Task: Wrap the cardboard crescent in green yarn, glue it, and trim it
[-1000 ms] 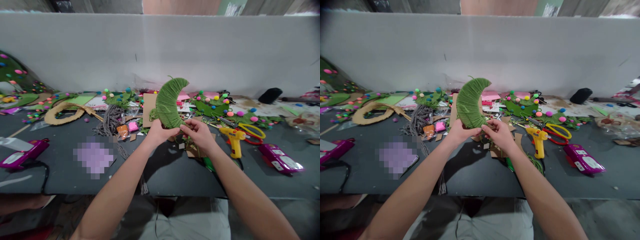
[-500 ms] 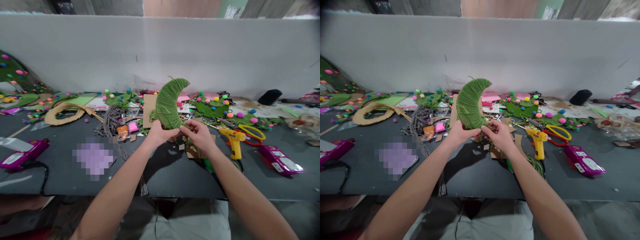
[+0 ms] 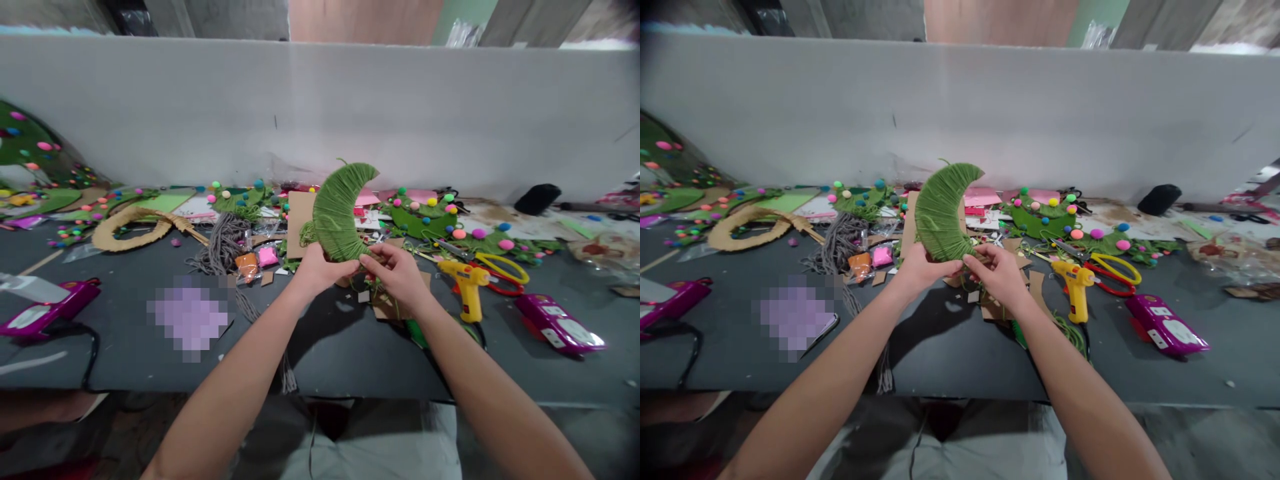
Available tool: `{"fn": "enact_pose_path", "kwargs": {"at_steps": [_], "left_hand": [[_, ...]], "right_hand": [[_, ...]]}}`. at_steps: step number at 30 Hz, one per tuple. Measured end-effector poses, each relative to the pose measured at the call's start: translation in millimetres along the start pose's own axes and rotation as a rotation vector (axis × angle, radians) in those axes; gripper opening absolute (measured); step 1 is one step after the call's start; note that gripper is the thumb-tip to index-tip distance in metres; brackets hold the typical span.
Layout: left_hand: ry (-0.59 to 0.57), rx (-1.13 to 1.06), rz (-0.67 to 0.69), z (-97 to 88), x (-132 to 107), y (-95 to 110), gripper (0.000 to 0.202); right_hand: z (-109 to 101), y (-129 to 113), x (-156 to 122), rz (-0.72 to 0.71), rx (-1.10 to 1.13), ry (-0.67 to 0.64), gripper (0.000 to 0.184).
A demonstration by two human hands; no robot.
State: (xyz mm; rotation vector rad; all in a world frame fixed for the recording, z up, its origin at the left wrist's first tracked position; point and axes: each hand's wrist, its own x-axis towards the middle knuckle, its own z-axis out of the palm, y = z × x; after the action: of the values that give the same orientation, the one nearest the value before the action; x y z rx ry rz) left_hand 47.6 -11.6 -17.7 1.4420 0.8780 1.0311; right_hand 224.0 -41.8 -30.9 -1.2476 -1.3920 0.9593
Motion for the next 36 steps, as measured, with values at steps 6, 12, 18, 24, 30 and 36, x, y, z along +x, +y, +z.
{"fn": "enact_pose_path", "kwargs": {"at_steps": [6,12,18,24,30,36], "left_hand": [[-0.009,-0.022,-0.013,0.5,0.5,-1.3,0.031],[-0.003,-0.027,-0.007,0.2,2.9,-5.4,0.031],[0.005,-0.075,-0.021,-0.1,3.5,-8.3,0.036],[0.007,-0.056,-0.033,0.2,2.7,-7.6,0.035],[0.015,-0.046,-0.026,1.0,3.0,-5.4,0.036],[0.016,-0.054,0.003,0.9,2.3,-4.3,0.031]], "right_hand": [[0.4,1.6,0.1,-0.031,-0.025,0.004,0.038],[2.2,-3.1,-0.8,-0.056,-0.085,0.01,0.038],[3.1,-3.4,-1.6,-0.035,-0.079,0.015,0.039],[4.0,-2.5,-2.1,-0.046,-0.093,0.024,0.04],[4.3,-1.1,-1.5,-0.051,-0.079,0.025,0.04],[3.9,-1.7,-1.8,-0.049,-0.072,0.014,0.037]]}}
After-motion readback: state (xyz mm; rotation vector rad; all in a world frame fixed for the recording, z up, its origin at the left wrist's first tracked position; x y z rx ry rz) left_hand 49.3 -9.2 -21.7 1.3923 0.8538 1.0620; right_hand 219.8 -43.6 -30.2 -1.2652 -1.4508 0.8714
